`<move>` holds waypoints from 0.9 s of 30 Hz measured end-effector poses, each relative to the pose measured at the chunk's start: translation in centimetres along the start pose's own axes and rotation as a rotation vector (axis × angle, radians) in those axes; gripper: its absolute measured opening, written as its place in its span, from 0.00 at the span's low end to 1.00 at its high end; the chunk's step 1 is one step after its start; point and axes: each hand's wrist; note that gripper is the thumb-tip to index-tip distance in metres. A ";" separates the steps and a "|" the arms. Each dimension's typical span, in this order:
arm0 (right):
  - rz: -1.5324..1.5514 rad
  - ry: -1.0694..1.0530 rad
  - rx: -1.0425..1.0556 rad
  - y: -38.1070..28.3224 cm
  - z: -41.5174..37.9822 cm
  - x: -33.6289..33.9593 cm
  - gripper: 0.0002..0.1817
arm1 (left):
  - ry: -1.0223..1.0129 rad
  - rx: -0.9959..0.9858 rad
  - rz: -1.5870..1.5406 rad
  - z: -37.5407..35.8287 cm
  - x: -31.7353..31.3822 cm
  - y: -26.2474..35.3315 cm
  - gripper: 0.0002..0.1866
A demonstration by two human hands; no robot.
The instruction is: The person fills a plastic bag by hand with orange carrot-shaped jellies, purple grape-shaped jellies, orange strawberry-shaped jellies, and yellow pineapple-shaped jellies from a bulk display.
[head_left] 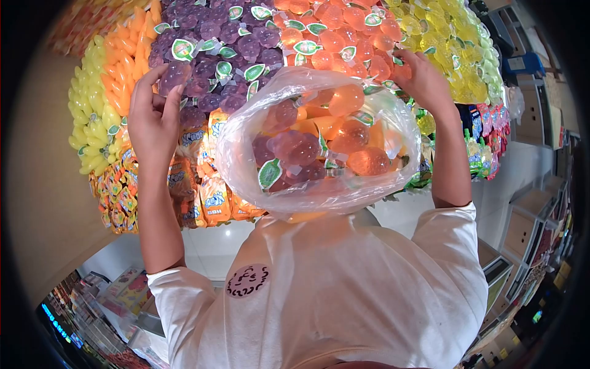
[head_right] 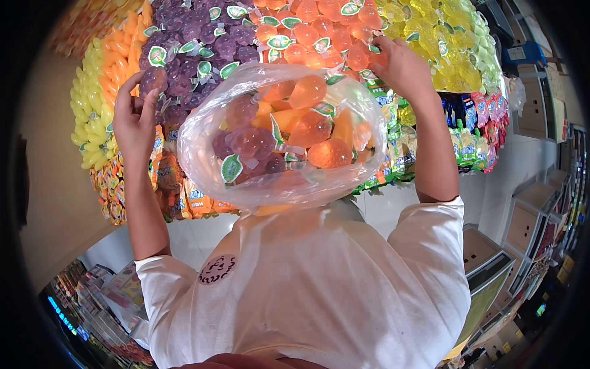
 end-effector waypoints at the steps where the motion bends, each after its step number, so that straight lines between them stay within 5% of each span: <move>1: 0.008 0.062 0.002 0.2 -0.3 0.5 0.27 | -0.001 0.033 -0.063 -0.3 0.3 0.5 0.21; 7: 0.091 0.305 0.044 -1.3 -3.3 6.7 0.29 | -0.068 0.027 -0.340 -2.6 3.0 5.6 0.22; 9: 0.549 0.205 0.010 -2.9 -5.4 8.9 0.31 | -0.104 -0.355 -0.346 -3.5 3.8 8.2 0.21; 10: 0.549 0.205 0.012 -3.7 -6.5 9.5 0.31 | -0.182 -0.374 -0.329 -4.1 4.4 9.6 0.21; 13: 0.879 0.109 0.398 -6.5 -8.6 10.9 0.31 | -0.273 -0.482 -0.331 -5.1 3.3 11.7 0.24; 16: 0.694 -0.032 0.531 -8.7 -8.9 10.3 0.32 | -0.487 -0.405 -0.208 -5.5 1.4 12.2 0.26; 18: 0.530 0.006 0.499 -9.5 -9.2 8.8 0.34 | -0.439 -0.443 -0.185 -5.5 0.8 11.9 0.26; 27: 0.694 0.049 0.538 -9.1 -9.2 8.5 0.27 | -0.328 -0.469 -0.127 -4.4 -0.5 11.4 0.24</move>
Point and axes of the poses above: each hand's wrist, its own z-axis towards the middle knuckle, its own x-axis out of the back of the hand, y = z × x, and after that the axes turned 4 degrees about -z, right-handed
